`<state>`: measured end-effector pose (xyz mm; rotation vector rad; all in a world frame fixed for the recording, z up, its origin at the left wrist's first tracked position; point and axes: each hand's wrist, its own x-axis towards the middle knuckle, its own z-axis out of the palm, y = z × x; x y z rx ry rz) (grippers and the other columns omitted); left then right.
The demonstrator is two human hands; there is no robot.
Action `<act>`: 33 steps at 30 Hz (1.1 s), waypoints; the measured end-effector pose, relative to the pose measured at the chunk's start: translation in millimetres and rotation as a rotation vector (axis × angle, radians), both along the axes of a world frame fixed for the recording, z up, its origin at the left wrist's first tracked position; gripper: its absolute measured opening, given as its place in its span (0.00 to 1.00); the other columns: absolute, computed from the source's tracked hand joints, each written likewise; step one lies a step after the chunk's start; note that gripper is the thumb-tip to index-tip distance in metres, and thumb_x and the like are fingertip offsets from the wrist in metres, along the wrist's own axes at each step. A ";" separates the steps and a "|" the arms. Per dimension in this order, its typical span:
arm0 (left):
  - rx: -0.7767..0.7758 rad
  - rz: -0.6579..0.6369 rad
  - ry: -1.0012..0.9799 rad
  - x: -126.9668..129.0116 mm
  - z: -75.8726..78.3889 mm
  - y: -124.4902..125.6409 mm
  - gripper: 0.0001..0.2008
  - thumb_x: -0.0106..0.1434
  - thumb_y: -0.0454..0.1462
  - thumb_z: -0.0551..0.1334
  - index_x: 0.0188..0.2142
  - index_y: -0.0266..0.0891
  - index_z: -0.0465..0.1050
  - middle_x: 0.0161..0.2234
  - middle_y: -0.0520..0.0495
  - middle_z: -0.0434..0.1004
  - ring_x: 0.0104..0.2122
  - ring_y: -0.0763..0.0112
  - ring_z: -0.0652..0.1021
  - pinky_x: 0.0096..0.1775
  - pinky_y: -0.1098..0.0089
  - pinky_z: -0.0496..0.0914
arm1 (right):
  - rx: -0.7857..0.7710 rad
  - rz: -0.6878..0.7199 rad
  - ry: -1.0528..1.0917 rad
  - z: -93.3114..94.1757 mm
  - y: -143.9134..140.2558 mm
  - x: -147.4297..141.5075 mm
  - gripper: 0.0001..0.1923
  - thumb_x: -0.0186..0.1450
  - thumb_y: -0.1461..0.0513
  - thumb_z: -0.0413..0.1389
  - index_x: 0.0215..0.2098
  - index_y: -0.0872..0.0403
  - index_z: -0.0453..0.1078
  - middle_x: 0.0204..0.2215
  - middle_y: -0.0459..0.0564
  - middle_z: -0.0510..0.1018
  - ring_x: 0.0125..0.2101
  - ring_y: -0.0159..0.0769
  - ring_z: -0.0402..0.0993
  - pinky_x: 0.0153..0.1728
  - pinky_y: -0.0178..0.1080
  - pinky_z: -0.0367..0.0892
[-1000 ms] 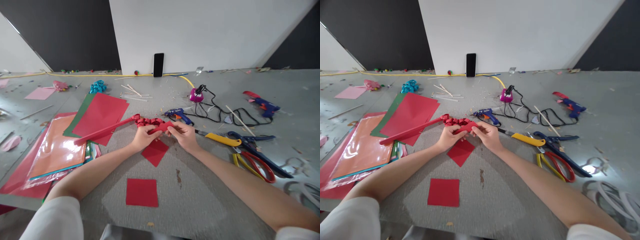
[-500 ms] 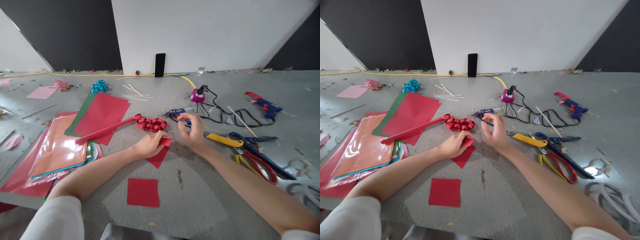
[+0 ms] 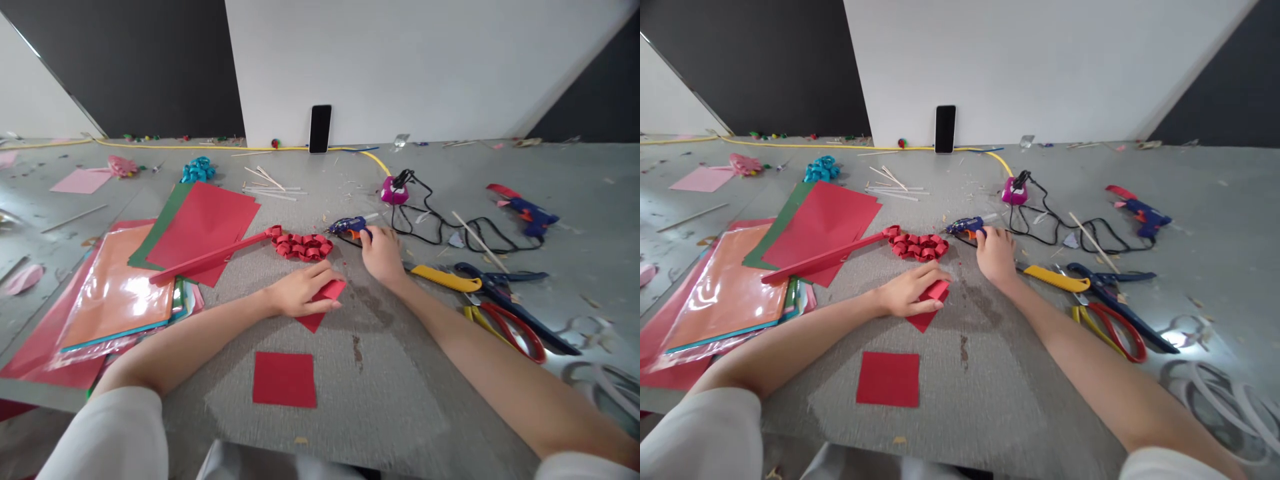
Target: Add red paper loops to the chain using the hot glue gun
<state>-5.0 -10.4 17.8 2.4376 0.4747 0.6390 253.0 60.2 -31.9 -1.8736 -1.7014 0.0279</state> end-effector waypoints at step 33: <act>-0.115 0.297 -0.191 0.8 -7.6 10.4 0.36 0.71 0.64 0.49 0.61 0.39 0.65 0.53 0.34 0.67 0.56 0.50 0.69 0.63 0.45 0.65 | 0.338 0.265 0.490 32.8 -41.3 -14.8 0.20 0.63 0.46 0.64 0.41 0.51 0.69 0.26 0.42 0.71 0.24 0.32 0.64 0.28 0.38 0.65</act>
